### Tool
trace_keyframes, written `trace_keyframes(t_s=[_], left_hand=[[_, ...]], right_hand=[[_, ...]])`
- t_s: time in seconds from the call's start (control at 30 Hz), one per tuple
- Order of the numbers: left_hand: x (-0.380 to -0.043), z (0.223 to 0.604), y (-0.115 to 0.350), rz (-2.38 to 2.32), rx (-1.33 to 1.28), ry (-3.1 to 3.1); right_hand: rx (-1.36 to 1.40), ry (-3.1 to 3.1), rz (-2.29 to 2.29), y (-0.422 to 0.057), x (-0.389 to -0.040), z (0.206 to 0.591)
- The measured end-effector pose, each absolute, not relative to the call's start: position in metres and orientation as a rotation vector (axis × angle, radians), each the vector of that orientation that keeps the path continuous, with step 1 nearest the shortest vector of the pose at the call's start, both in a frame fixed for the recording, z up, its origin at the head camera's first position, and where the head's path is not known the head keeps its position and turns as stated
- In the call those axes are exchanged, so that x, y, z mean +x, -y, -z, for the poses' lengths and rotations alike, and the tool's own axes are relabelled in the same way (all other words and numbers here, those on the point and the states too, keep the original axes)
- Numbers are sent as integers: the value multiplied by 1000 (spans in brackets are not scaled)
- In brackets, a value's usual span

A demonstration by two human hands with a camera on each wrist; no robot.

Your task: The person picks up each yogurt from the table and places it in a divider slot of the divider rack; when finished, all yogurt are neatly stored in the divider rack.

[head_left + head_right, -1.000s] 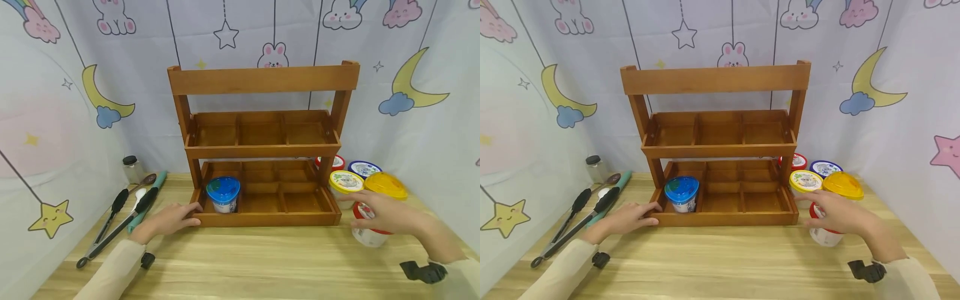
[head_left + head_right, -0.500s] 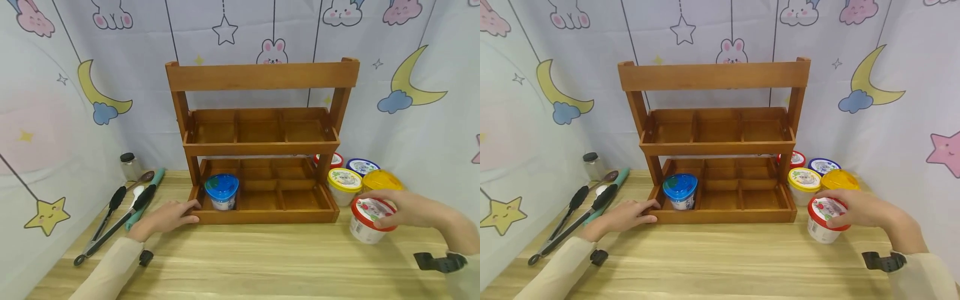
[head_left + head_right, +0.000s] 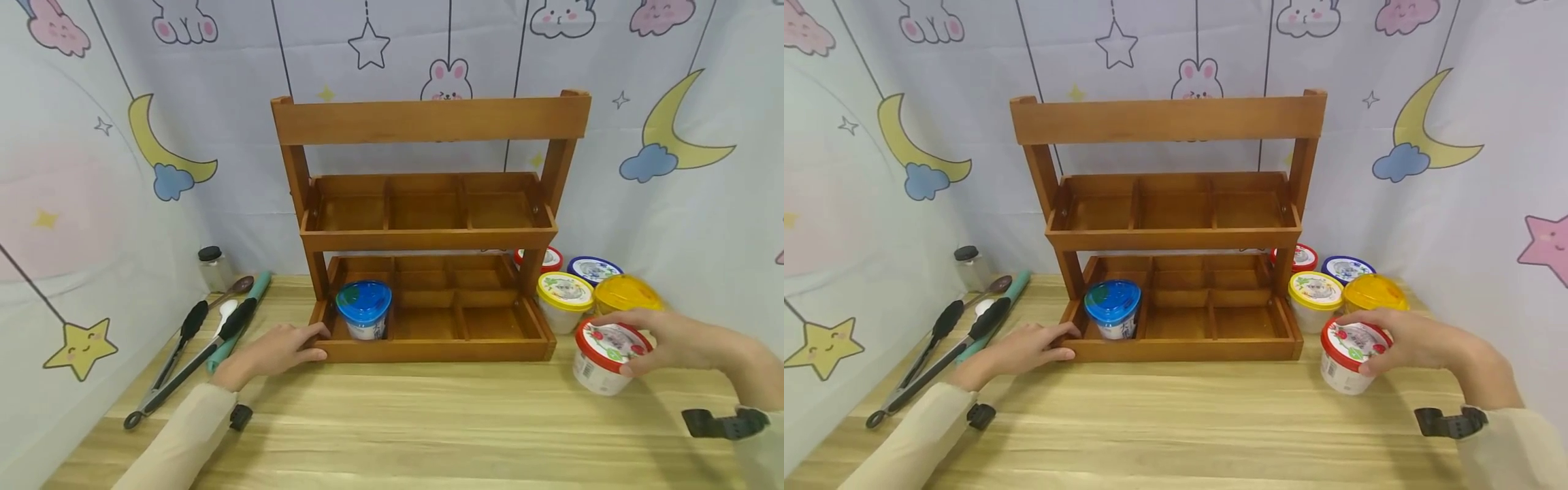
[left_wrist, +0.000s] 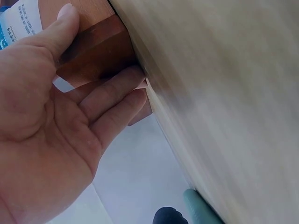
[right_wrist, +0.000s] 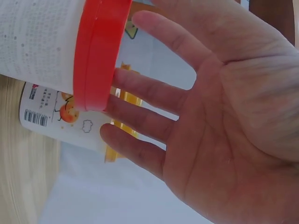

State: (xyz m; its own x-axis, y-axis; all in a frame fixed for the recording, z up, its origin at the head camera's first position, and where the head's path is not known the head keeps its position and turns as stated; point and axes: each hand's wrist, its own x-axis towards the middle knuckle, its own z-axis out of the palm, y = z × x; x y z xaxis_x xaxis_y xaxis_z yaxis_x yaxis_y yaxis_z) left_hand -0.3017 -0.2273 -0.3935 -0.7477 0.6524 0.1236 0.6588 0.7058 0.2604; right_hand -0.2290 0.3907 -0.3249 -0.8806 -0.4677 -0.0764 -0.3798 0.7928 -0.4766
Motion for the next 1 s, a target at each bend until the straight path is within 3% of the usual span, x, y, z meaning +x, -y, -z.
trace_keyframes(t_s=[1.0], left_hand=[[-300,388,227,442,-1100,2903]], right_hand=[[-729,-2778,723,-396,-231,331]])
